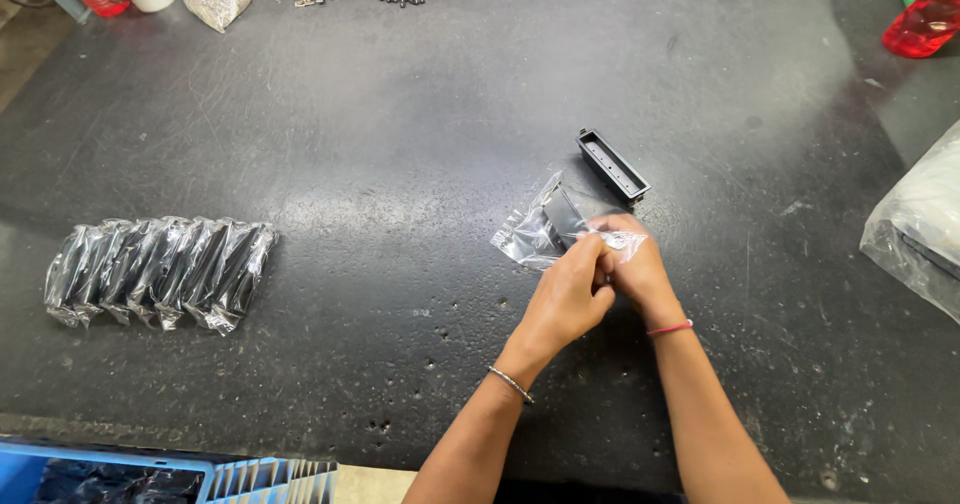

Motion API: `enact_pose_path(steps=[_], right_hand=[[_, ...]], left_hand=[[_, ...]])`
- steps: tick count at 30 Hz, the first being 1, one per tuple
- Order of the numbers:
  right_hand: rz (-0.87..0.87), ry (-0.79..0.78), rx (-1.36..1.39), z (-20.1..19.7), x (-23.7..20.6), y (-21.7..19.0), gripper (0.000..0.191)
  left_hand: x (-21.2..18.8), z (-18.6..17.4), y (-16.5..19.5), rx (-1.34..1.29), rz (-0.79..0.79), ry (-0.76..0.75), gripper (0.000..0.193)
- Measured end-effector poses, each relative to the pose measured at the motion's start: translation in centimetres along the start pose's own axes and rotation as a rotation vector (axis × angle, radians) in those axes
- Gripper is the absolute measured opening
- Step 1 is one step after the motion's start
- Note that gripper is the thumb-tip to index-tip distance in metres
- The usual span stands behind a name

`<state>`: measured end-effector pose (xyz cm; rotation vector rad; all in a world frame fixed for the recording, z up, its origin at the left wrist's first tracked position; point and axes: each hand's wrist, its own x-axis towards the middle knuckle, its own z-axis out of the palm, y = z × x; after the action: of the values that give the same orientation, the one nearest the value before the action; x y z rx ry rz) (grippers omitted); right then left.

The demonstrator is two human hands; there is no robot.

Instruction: The person places black rectangular plastic components one at a time into clear plastic bags, folds and presses the bags closed, and stacks the finished bags in a row on the workbench, with completed bags accumulating in a blue crate beside the table.

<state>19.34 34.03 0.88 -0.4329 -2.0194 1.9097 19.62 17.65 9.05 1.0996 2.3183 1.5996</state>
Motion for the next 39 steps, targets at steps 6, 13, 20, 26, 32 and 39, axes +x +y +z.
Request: enact_pose_path(steps=[6,13,20,26,32,39], right_hand=[[-0.094,0.141,-0.31,-0.2,-1.6,-2.7,0.023],[0.214,0.011,0.148,-0.1,-1.5,-4.3,0.018],[0.452,-0.272,0.252,-1.0,-1.1,-3.0,0.018],[0.38,-0.54,0.156,-2.0,-1.3,-3.8,0.039],[0.276,-0.441,0.193,-3.0,-2.1,-5.3,0.033],[0.06,0.086,0.164,-5.9,-2.2,-6.5,0.023]], left_hand=[[0.1,0.0,0.3,-0.03,-0.011,-0.022,0.026],[0.0,0.7,1.0,-0.104,0.034,-0.113,0.026],[0.0,0.6,0.6,-0.201,0.105,-0.225,0.026],[-0.1,0.6,0.1,-0.343,0.138,-0.353,0.022],[1.1,-1.0,-2.1,-0.366,0.035,-0.121,0.02],[1.5,-3.8,-4.9,0.181,0.154,0.257,0.046]])
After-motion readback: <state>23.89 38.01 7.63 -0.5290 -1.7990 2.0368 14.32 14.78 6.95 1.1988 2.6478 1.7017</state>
